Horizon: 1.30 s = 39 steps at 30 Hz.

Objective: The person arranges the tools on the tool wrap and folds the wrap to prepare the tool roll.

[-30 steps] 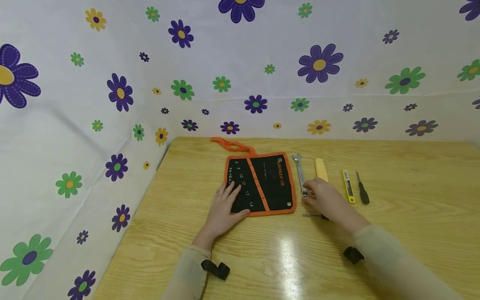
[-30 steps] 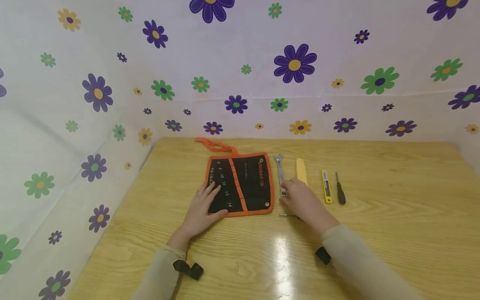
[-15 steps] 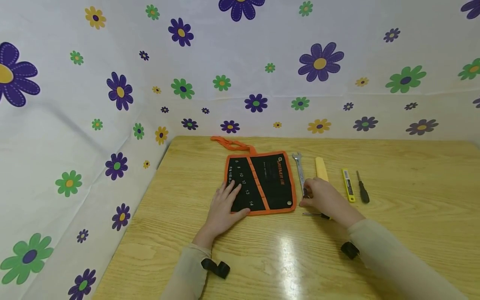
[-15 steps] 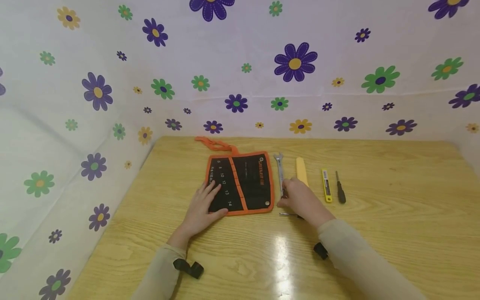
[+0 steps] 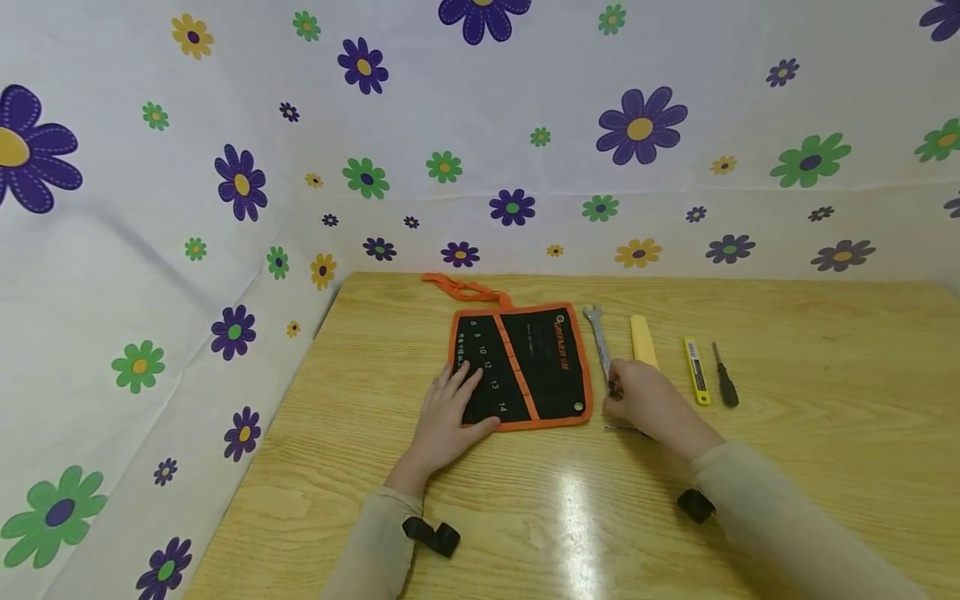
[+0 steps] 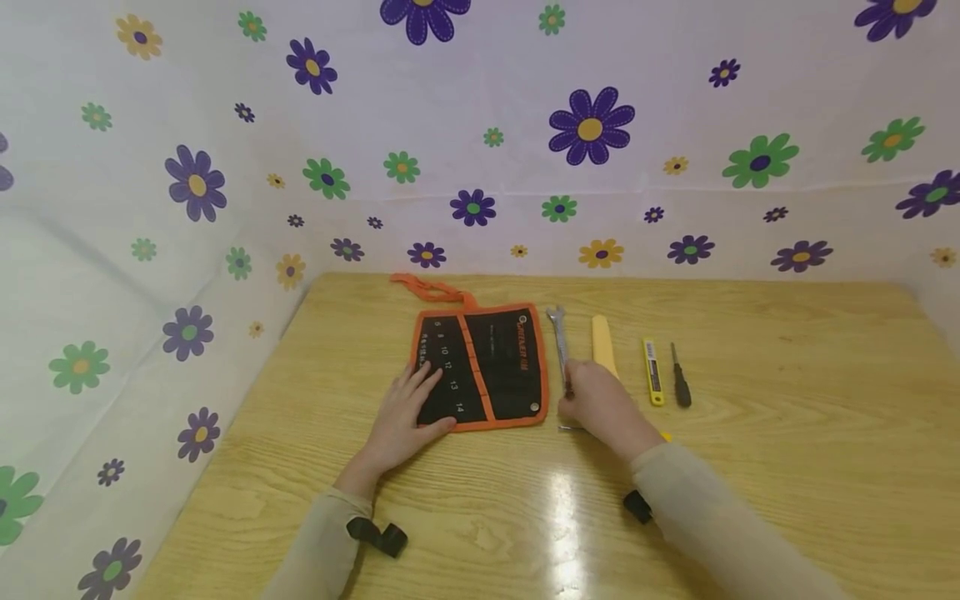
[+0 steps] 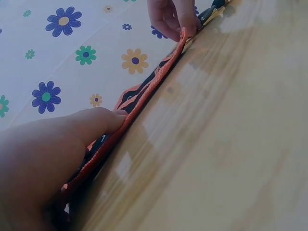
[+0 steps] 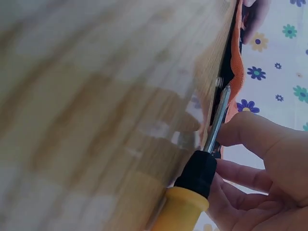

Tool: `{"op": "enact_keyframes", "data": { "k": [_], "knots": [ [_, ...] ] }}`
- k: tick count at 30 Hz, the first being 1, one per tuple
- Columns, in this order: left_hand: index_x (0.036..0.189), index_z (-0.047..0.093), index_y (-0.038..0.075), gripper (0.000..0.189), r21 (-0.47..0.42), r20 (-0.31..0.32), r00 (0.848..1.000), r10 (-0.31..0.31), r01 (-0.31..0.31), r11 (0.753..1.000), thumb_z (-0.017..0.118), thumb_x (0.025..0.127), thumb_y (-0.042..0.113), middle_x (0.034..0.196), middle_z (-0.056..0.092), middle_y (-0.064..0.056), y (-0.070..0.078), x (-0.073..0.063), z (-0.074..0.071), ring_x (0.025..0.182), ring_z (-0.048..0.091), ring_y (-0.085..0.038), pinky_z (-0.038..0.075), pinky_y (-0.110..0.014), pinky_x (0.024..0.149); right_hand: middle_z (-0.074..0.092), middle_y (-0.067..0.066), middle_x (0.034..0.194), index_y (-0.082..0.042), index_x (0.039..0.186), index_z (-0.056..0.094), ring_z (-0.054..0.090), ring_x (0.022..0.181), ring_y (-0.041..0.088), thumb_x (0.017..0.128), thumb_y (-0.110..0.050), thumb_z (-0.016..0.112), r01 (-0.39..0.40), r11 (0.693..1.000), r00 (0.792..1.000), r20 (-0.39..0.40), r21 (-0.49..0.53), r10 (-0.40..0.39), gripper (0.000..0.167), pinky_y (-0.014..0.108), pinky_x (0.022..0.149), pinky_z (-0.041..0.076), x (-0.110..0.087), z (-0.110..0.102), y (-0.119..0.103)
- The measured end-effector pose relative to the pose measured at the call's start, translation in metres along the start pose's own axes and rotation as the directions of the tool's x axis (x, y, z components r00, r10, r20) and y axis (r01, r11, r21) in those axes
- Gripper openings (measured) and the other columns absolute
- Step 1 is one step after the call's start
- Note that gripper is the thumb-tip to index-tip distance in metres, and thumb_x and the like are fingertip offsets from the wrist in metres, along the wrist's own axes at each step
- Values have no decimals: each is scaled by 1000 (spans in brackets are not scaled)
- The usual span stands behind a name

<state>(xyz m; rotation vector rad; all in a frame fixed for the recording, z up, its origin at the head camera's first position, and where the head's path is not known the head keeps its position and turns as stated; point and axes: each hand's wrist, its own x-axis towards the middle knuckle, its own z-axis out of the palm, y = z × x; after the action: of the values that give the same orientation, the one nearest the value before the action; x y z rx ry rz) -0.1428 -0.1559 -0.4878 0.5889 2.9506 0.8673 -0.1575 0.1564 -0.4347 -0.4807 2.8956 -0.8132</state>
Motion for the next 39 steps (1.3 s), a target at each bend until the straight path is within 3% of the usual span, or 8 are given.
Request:
{"op": "enact_keyframes", "data": {
  "k": [8, 13, 17, 22, 26, 33, 39],
  "knots": [
    [151, 31, 15, 79, 1, 1, 1000, -4, 4, 1000, 62, 88, 52, 157, 20, -10, -1, 0, 1, 145, 4, -30, 8, -51, 114, 56, 9, 75, 4, 85, 61, 51, 68, 21, 75, 1, 64, -21, 1000, 991, -135, 23, 24, 11, 33, 56, 45, -15, -7, -1],
    [151, 31, 15, 79, -2, -1, 1000, -4, 4, 1000, 62, 88, 52, 157, 20, -10, -2, 0, 1, 145, 4, -30, 8, -52, 114, 61, 15, 86, 6, 92, 64, 61, 77, 26, 80, 0, 65, -45, 994, 989, -133, 104, 58, 13, 37, 63, 53, -24, -11, 0],
    [151, 31, 15, 80, 1, 0, 1000, -1, 1, 1000, 61, 88, 53, 157, 20, -10, -2, 0, 1, 145, 4, -29, 8, -51, 114, 64, 14, 87, 6, 93, 66, 63, 77, 26, 83, -1, 67, -41, 993, 985, -164, 108, 59, 13, 38, 63, 54, -29, -13, 3],
    [152, 30, 16, 80, 10, 4, 1000, -3, 3, 1000, 61, 88, 53, 157, 19, -9, -2, 1, 2, 145, 3, -29, 8, -50, 114, 67, 13, 80, 6, 89, 68, 65, 71, 26, 82, 0, 65, 8, 999, 960, -278, 51, 6, 10, 41, 62, 54, -31, -14, 9],
    [152, 30, 16, 80, 14, 7, 1000, -6, 6, 1000, 60, 88, 54, 157, 19, -8, -3, 1, 2, 145, 3, -28, 8, -51, 114, 68, 15, 79, 6, 88, 68, 67, 71, 29, 84, -1, 62, 13, 998, 947, -321, 57, 6, 10, 43, 61, 55, -32, -14, 15],
    [151, 31, 15, 80, 7, 7, 1000, -6, 6, 1000, 61, 88, 54, 157, 20, -9, -3, 1, 2, 145, 3, -29, 8, -51, 114, 70, 17, 83, 6, 95, 69, 68, 73, 30, 86, -5, 64, -63, 993, 946, -310, 97, 90, 14, 42, 59, 54, -34, -20, 19],
    [151, 31, 15, 80, 5, 4, 1000, -5, 5, 1000, 61, 88, 54, 157, 20, -9, -2, 0, 1, 145, 4, -29, 8, -51, 114, 71, 13, 89, 2, 104, 70, 65, 79, 28, 92, -13, 62, -144, 967, 947, -253, 208, 196, 21, 34, 61, 49, -35, -27, 27]
  ]
}}
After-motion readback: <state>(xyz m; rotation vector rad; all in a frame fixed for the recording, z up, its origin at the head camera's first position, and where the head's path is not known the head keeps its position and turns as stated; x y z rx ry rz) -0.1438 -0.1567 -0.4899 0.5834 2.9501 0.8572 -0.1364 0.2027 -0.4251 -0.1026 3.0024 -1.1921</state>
